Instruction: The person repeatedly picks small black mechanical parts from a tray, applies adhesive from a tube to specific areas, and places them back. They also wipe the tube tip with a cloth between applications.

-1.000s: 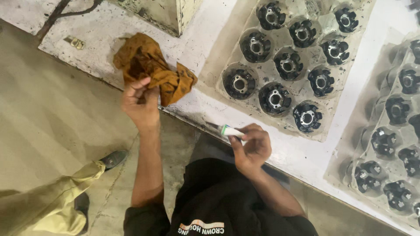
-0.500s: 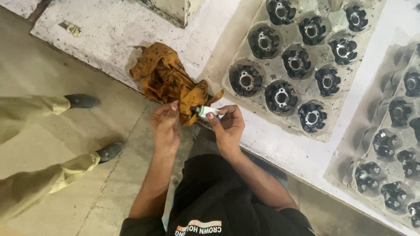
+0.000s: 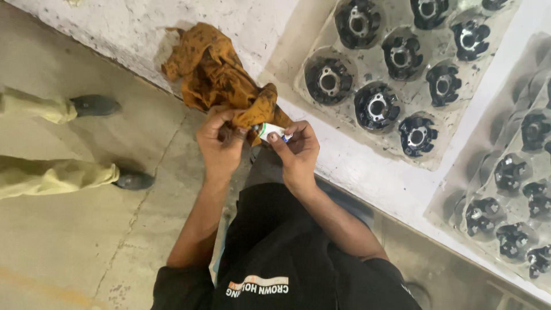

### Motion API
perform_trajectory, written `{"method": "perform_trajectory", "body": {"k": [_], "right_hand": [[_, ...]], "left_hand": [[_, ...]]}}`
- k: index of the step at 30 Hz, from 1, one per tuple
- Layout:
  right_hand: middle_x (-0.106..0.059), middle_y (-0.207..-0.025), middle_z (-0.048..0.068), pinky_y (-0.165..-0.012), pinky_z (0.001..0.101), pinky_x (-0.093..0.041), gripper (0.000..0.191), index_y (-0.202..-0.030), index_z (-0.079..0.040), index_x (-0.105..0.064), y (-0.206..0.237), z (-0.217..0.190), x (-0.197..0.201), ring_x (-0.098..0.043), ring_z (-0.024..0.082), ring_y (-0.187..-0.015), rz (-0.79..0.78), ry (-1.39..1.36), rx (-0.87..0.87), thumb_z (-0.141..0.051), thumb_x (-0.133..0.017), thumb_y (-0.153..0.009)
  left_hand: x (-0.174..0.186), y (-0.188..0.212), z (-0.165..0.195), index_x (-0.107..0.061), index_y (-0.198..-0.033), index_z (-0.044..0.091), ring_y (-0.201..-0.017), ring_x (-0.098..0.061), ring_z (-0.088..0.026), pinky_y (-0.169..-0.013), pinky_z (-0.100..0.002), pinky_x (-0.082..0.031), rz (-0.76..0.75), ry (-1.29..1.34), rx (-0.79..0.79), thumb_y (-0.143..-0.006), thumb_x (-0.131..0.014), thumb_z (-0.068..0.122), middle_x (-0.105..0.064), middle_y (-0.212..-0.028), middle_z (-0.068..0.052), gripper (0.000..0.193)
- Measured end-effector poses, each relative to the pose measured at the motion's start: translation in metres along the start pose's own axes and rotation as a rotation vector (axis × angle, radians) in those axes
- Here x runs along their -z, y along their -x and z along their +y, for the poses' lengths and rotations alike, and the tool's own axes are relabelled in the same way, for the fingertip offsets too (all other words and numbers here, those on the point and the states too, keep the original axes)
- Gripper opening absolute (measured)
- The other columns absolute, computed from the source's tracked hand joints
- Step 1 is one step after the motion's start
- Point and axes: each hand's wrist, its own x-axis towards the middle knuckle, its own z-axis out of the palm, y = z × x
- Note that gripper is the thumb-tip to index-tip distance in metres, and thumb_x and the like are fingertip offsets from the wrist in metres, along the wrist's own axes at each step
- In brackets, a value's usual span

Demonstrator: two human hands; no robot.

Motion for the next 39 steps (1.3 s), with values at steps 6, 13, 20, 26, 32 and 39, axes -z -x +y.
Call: {"method": "perform_trajectory", "body": {"k": [6, 13, 20, 26, 32, 39], "right_hand": [[-0.067, -0.102, 0.006, -0.089, 0.0284, -0.058, 0.031, -0.113, -0.004, -0.05, 0.002, -0.009, -0.002, -0.07, 0.015, -0.096, -0.024, 0.009, -0.074, 0.008, -0.07, -0.092], [-0.068, -0.106, 0.011, -0.094, 0.0298, -0.058, 0.041, -0.121, -0.002, -0.048, 0.001, -0.013, 0.02, -0.066, 0.016, -0.101, -0.042, 0.313, 0.04, 0.014, -0.074, -0.093], [-0.071, -0.115, 0.015, -0.097, 0.0302, -0.057, 0.04, -0.123, -0.006, -0.043, -0.004, -0.02, 0.027, -0.069, 0.017, -0.111, -0.232, 0.056, -0.098, 0.009, -0.068, -0.096], [-0.068, -0.097, 0.004, -0.081, 0.0252, -0.053, 0.029, -0.109, -0.002, -0.061, -0.007, -0.04, 0.027, -0.062, 0.009, -0.091, -0.337, 0.514, -0.276, 0.007, -0.077, -0.086], [-0.066, -0.079, -0.002, -0.07, 0.0218, -0.05, 0.02, -0.086, 0.0, -0.061, -0.004, -0.039, 0.028, -0.055, 0.002, -0.08, -0.424, 0.636, -0.087, 0.003, -0.081, -0.086], [-0.072, -0.082, 0.003, -0.071, 0.0248, -0.053, 0.009, -0.093, 0.001, -0.069, 0.003, -0.047, 0.03, -0.064, 0.005, -0.081, -0.506, 0.572, -0.173, 0.0, -0.078, -0.09]], "left_hand": [[-0.001, 0.002, 0.02, -0.067, -0.102, 0.005, -0.119, -0.062, -0.035, -0.105, -0.042, -0.047, 0.069, -0.429, -0.521, -0.091, -0.075, 0.006, -0.072, -0.114, -0.011, 0.014], [0.002, 0.005, 0.042, -0.07, -0.095, 0.005, -0.1, -0.07, -0.03, -0.097, -0.041, -0.05, 0.064, -0.484, -0.545, -0.083, -0.07, 0.0, -0.072, -0.096, -0.008, 0.014], [-0.002, 0.008, 0.046, -0.067, -0.1, 0.001, -0.092, -0.068, -0.026, -0.083, -0.034, -0.054, 0.052, -0.385, -0.397, -0.087, -0.067, -0.004, -0.069, -0.099, -0.011, 0.013], [0.0, 0.009, 0.048, -0.066, -0.099, 0.001, -0.092, -0.065, -0.027, -0.083, -0.035, -0.052, -0.025, -0.45, -0.413, -0.078, -0.063, -0.006, -0.068, -0.098, -0.012, 0.022], [-0.001, 0.016, 0.046, -0.065, -0.101, 0.0, -0.092, -0.063, -0.027, -0.081, -0.032, -0.05, -0.027, -0.45, -0.372, -0.089, -0.069, 0.001, -0.068, -0.098, -0.011, 0.013], [0.002, 0.021, 0.038, -0.066, -0.102, 0.002, -0.088, -0.064, -0.024, -0.081, -0.032, -0.051, -0.026, -0.432, -0.327, -0.099, -0.068, 0.018, -0.067, -0.098, -0.01, 0.017]]}}
